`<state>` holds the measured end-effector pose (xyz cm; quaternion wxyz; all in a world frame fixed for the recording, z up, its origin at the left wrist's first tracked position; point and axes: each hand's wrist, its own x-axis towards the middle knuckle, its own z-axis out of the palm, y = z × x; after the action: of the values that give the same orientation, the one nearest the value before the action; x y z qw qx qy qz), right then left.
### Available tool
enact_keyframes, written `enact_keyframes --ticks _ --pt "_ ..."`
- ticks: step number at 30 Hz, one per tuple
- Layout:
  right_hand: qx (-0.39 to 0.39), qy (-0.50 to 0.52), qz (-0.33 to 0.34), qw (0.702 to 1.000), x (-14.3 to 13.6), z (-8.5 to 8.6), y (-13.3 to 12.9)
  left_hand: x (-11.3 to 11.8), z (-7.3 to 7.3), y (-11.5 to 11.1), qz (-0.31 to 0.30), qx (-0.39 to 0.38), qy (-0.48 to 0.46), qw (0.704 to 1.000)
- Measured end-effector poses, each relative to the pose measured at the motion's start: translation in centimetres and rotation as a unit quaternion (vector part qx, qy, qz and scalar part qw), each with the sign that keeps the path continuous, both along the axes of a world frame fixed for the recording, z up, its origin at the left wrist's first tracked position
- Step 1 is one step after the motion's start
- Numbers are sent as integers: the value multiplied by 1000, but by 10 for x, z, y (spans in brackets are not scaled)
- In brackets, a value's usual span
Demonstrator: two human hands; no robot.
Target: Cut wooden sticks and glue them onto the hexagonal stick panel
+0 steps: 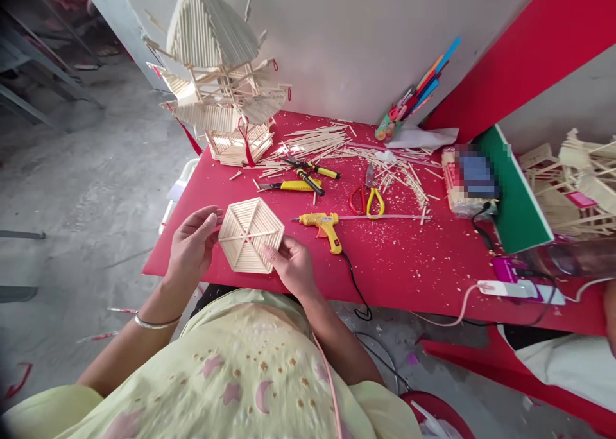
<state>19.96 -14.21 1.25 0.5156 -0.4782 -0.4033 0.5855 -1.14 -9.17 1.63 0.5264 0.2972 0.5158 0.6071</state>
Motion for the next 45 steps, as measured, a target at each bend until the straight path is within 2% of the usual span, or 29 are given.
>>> enact_keyframes --ticks 3,8,9,11,13,16,18,21,23,26,28,33,37,39,41,43,44,45 --pt "32 -17 -13 999 4 -2 -4 -4 -3 -7 39 28 33 998" --pt "40 -14 -38 998 5 -1 -6 0 -9 -24 -54 39 114 991" --pt "40 -11 -47 998 4 -1 -5 2 -10 -28 -57 34 118 991" --pt "35 5 -75 997 0 0 -4 9 -12 -35 -31 22 77 996" --pt "17 37 -101 994 -6 -3 0 19 -13 -41 -25 9 -13 1000" --pt "-19 85 -97 991 -17 -8 6 39 -11 -47 -139 -11 -127 982" --pt "-25 98 -72 992 -21 -10 10 52 -10 -48 -176 -11 -162 971" --pt "-12 45 -2 999 -15 -10 10 63 -10 -41 -121 -10 -173 977" --pt "29 -62 21 997 -3 -9 7 61 -11 -34 -79 -26 -170 982" --pt "132 -240 -50 960 13 -8 5 50 -15 -27 -47 -52 -146 987" --pt "190 -298 -84 932 18 -5 7 44 -17 -27 -47 -57 -130 989" --pt "262 -384 -59 883 18 1 15 28 -20 -34 -97 -82 -115 985" --pt "259 -457 -79 847 30 -9 11 6 -20 -25 -154 -118 -78 978" --pt "237 -498 -100 828 44 -16 5 -8 -22 -14 -159 -107 -36 981" --pt "196 -558 -139 794 59 -22 0 -25 -23 -2 -172 -105 24 979" --pt "142 -621 -177 751 73 -24 -2 -42 -23 8 -202 -119 148 961" --pt "115 -645 -186 732 80 -25 -2 -51 -23 12 -213 -123 232 941" --pt "89 -663 -185 720 85 -25 -1 -58 -21 15 -198 -104 319 921"
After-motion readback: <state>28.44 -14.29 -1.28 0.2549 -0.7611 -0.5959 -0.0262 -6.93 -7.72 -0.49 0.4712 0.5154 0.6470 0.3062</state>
